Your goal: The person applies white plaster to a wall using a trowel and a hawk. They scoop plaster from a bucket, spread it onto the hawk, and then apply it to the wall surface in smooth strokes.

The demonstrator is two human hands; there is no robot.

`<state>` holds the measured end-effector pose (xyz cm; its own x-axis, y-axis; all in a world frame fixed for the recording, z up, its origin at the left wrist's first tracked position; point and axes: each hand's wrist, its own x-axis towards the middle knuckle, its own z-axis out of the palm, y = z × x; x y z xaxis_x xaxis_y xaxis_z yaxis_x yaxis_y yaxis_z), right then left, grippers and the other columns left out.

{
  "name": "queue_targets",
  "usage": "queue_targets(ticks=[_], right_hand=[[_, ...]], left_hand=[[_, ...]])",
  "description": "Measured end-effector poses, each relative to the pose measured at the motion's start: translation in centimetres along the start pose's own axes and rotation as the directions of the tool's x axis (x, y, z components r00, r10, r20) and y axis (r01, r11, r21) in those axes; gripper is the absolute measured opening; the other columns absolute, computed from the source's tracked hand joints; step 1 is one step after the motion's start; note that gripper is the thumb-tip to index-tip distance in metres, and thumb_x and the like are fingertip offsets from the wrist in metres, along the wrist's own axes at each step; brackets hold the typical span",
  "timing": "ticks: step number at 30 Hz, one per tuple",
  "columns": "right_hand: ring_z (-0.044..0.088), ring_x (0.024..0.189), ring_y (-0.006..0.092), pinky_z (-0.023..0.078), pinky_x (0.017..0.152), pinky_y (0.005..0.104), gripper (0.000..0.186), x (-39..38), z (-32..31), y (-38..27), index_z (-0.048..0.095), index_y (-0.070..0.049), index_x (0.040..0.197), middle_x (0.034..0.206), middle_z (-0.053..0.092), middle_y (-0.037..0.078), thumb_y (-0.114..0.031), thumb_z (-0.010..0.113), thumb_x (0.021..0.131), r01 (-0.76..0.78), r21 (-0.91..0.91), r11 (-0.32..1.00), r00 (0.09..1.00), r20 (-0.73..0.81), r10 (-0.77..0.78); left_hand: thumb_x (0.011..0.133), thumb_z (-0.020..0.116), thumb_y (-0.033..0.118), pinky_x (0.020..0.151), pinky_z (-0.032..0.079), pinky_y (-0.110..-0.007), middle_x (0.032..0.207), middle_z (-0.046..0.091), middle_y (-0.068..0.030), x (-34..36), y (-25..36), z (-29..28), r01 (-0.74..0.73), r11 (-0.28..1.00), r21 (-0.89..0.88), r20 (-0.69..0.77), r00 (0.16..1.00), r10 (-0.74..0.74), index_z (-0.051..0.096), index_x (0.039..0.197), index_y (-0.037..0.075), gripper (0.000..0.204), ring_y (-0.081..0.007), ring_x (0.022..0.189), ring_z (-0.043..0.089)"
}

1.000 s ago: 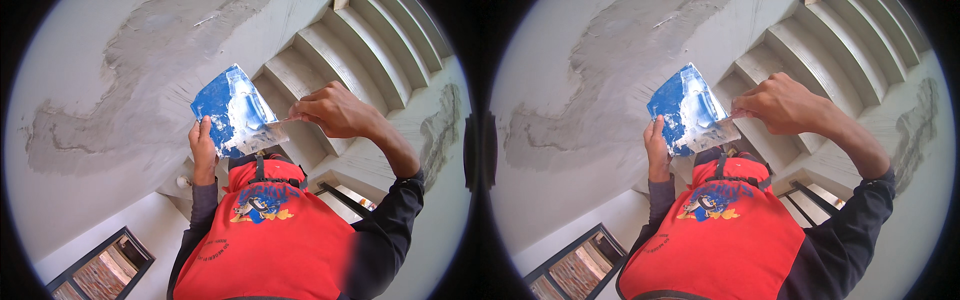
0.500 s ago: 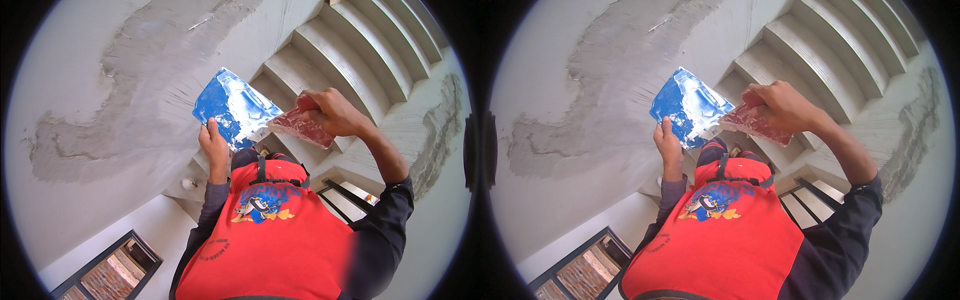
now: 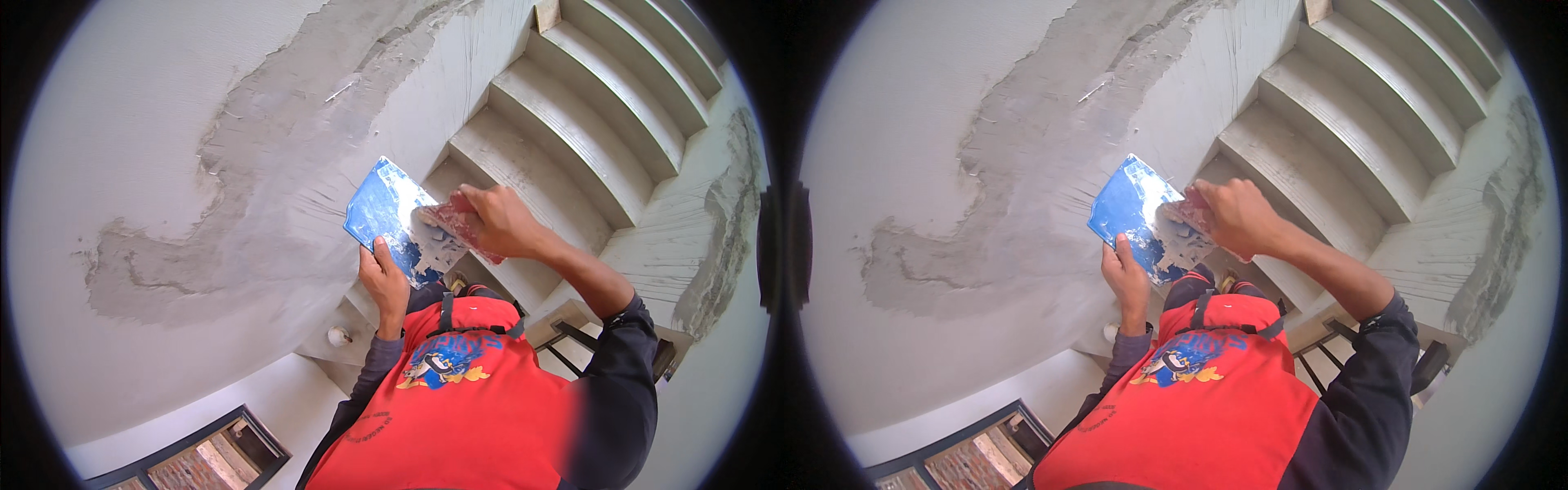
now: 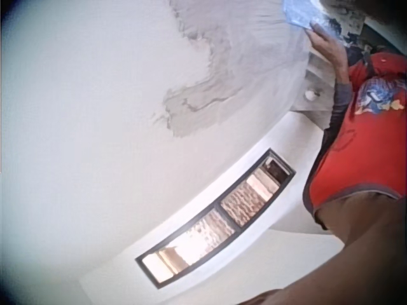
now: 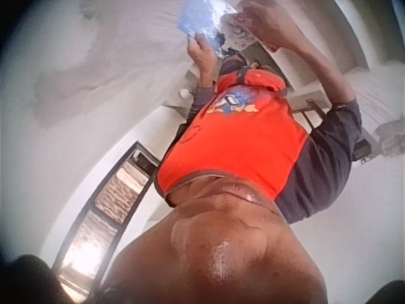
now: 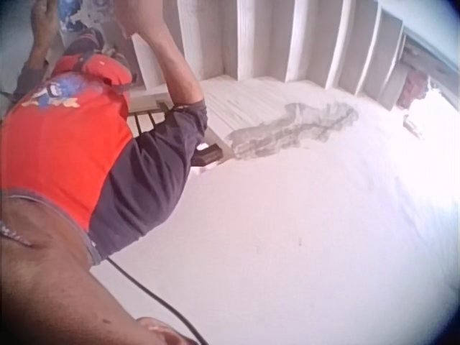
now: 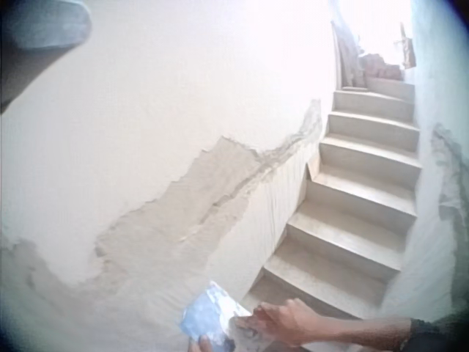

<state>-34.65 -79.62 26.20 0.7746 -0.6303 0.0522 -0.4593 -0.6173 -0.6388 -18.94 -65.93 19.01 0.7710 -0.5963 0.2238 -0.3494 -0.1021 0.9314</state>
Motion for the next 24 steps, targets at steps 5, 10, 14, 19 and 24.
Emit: queue_targets(ticks=[5, 10, 14, 19, 24], right_hand=[[0.061, 0.07, 0.0377, 0.049, 0.066, 0.0432, 0.023, -0.7, 0.4, 0.4, 0.059, 0.0, 0.095, 0.073, 0.061, 0.023, -0.006, 0.06, 0.073, 0.056, 0.165, 0.985, 0.998, 0.001, -0.057], [0.064, 0.077, 0.0219, 0.049, 0.073, 0.0351, 0.028, -0.8, 0.1, 5.8, 0.055, 0.004, 0.105, 0.088, 0.065, 0.011, -0.008, 0.061, 0.08, -0.037, 0.707, 0.706, 0.998, -0.011, 0.064], [0.061, 0.077, 0.0139, 0.049, 0.071, 0.0288, 0.021, 0.8, 0.1, 8.0, 0.056, 0.002, 0.102, 0.088, 0.062, 0.006, -0.006, 0.06, 0.083, -0.064, 0.932, 0.358, 0.915, -0.088, 0.393], [0.061, 0.074, 0.0127, 0.049, 0.068, 0.029, 0.017, 6.5, 4.7, 9.8, 0.059, 0.0, 0.093, 0.081, 0.063, 0.006, -0.01, 0.065, 0.08, 0.031, 0.965, 0.261, 0.833, -0.17, 0.527], [0.063, 0.079, 0.0227, 0.047, 0.072, 0.0326, 0.026, 15.9, 13.6, 9.8, 0.059, 0.002, 0.104, 0.088, 0.066, 0.013, -0.009, 0.062, 0.08, -0.036, 0.794, 0.607, 0.656, -0.44, 0.614]], left_hand=[[0.097, 0.041, 0.023, 0.065, 0.043, -0.034, 0.083, 0.061, -0.0165, 0.1, -0.6, 0.1, 0.03, 0.999, 0.043, -0.028, 0.999, -0.029, 0.054, 0.1, -0.008, 0.033, -0.0217, 0.071, 0.056], [0.097, 0.042, 0.025, 0.068, 0.045, -0.032, 0.092, 0.061, -0.0145, -0.1, -3.4, -0.1, 0.15, 0.975, -0.162, -0.099, 0.981, -0.167, 0.052, 0.104, -0.007, 0.034, -0.0208, 0.077, 0.057], [0.097, 0.044, 0.026, 0.073, 0.048, -0.029, 0.104, 0.059, -0.0107, -0.3, -5.8, -3.3, 0.341, 0.803, -0.489, -0.082, 0.898, -0.432, 0.048, 0.114, -0.004, 0.035, -0.0178, 0.086, 0.059], [0.097, 0.044, 0.024, 0.084, 0.047, -0.035, 0.114, 0.055, -0.0124, -0.5, -5.6, -7.4, 0.372, 0.719, -0.587, -0.171, 0.811, -0.559, 0.045, 0.121, -0.005, 0.038, -0.0226, 0.1, 0.058], [0.095, 0.047, 0.031, 0.091, 0.045, -0.04, 0.125, 0.05, -0.0143, -1.6, -8.1, -11.4, 0.352, 0.745, -0.567, -0.261, 0.781, -0.567, 0.041, 0.128, -0.002, 0.047, -0.0271, 0.109, 0.053]])
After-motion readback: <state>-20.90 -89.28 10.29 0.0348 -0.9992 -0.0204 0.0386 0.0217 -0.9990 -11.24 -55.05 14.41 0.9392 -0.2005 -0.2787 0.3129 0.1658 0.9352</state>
